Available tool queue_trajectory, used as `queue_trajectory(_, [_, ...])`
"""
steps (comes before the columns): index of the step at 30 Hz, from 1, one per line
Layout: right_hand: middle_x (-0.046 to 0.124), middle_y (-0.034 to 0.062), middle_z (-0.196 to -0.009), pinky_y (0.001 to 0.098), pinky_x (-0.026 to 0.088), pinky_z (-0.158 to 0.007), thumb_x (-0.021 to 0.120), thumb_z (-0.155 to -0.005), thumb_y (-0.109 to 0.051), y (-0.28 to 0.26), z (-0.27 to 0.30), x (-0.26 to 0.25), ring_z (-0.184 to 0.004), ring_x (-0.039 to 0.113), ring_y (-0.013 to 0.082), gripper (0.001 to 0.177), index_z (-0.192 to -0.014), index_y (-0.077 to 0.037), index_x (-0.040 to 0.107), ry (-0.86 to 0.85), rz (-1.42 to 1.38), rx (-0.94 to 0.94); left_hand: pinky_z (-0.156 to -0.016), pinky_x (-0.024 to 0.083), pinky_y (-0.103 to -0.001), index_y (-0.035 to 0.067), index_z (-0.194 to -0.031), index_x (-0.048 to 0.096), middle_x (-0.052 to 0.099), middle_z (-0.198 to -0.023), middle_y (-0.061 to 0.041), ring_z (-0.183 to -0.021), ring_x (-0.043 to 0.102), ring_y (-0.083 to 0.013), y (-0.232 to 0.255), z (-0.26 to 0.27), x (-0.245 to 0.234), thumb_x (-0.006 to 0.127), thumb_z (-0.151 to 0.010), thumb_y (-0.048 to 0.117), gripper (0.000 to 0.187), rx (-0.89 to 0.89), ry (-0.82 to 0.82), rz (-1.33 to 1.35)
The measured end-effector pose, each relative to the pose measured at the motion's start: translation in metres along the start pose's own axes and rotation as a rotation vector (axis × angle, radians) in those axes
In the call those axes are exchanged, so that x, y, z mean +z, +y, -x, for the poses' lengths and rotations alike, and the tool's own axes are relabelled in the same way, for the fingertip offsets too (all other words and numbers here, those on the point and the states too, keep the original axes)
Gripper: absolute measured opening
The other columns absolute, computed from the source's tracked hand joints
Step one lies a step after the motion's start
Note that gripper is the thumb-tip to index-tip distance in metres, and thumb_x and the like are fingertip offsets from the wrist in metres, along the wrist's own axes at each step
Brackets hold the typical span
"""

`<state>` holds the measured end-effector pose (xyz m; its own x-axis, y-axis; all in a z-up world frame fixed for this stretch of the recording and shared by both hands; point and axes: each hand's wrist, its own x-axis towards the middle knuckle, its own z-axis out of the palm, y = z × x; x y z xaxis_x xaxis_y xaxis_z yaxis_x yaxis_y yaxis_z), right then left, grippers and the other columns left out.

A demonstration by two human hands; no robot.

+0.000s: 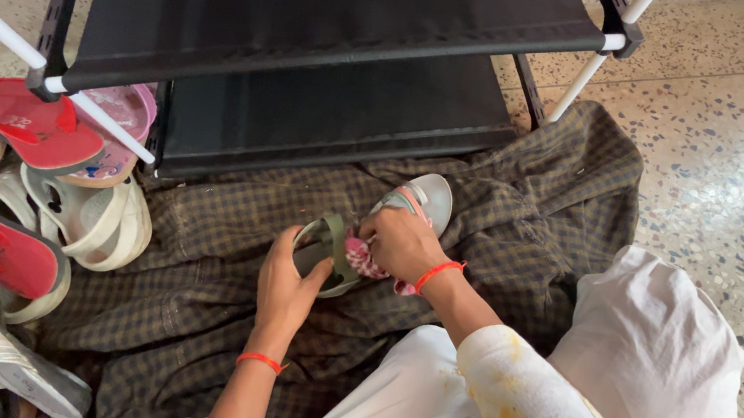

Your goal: The person wipes a pair of light green slippers with a pink and white checkered cloth. They clean the straps, soles, and sides of each slipper, turning them over to reach all surfaces.

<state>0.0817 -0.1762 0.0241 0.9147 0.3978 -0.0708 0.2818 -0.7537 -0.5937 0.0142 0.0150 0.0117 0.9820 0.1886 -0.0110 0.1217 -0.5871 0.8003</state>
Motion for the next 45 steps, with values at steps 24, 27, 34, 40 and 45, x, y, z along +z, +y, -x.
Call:
queue_trajectory(24, [0.065, -0.0008, -0.132, 0.0256, 0.051, -0.065, 0.047, -0.069, 0.008, -0.015, -0.017, 0.013, -0.105, 0.059, 0.0022, 0.076, -0.140, -0.015, 0.061, -0.660, -0.787, -0.089, -0.094, 0.055, -0.033, 0.004, -0.136, 0.055, 0.068, -0.121, -0.010, -0.110, 0.066, -0.0174, -0.011, -0.007, -0.001, 0.087, -0.072, 0.029, 0.076, -0.102, -0.158, 0.563])
queue_trajectory(27, [0.068, 0.0011, -0.130, 0.0271, 0.045, -0.061, 0.048, -0.080, -0.001, -0.017, -0.018, 0.016, -0.094, 0.058, 0.0081, 0.061, -0.137, -0.018, 0.063, -0.717, -0.772, 0.034, -0.092, 0.057, -0.035, 0.004, -0.136, 0.056, 0.068, -0.121, -0.012, -0.109, 0.067, -0.0185, -0.008, -0.006, -0.004, 0.087, -0.071, 0.029, 0.076, -0.134, -0.171, 0.585])
queue_trajectory(34, [0.071, 0.0077, -0.095, 0.0335, 0.053, -0.061, 0.050, -0.092, -0.014, -0.024, -0.023, 0.016, -0.068, 0.060, 0.0193, 0.038, -0.124, -0.014, 0.070, -0.722, -0.365, 0.085, -0.105, 0.047, -0.040, 0.004, -0.129, 0.064, 0.065, -0.129, -0.012, -0.122, 0.061, -0.0231, -0.019, -0.005, -0.004, 0.087, -0.071, 0.034, 0.070, -0.058, -0.138, 0.456])
queue_trajectory(40, [0.069, 0.0181, -0.077, 0.0474, 0.054, -0.057, 0.051, -0.085, -0.002, -0.015, -0.028, 0.009, -0.063, 0.067, 0.0314, 0.024, -0.099, 0.003, 0.069, -0.562, -0.214, 0.242, -0.119, 0.027, -0.044, 0.003, -0.131, 0.063, 0.049, -0.154, -0.015, -0.155, 0.029, -0.0314, -0.039, -0.002, 0.012, 0.076, -0.086, 0.036, 0.057, 0.052, -0.136, 0.320])
queue_trajectory(45, [0.073, 0.0226, -0.086, 0.0481, 0.056, -0.074, 0.069, -0.073, -0.010, 0.019, -0.026, -0.002, -0.082, 0.072, 0.0381, 0.015, -0.083, -0.004, 0.079, -0.117, 0.073, -0.014, -0.119, 0.027, -0.044, 0.008, -0.134, 0.061, 0.048, -0.154, -0.015, -0.155, 0.028, -0.0313, -0.045, -0.004, 0.017, 0.057, -0.100, 0.031, 0.042, 0.038, -0.153, 0.194])
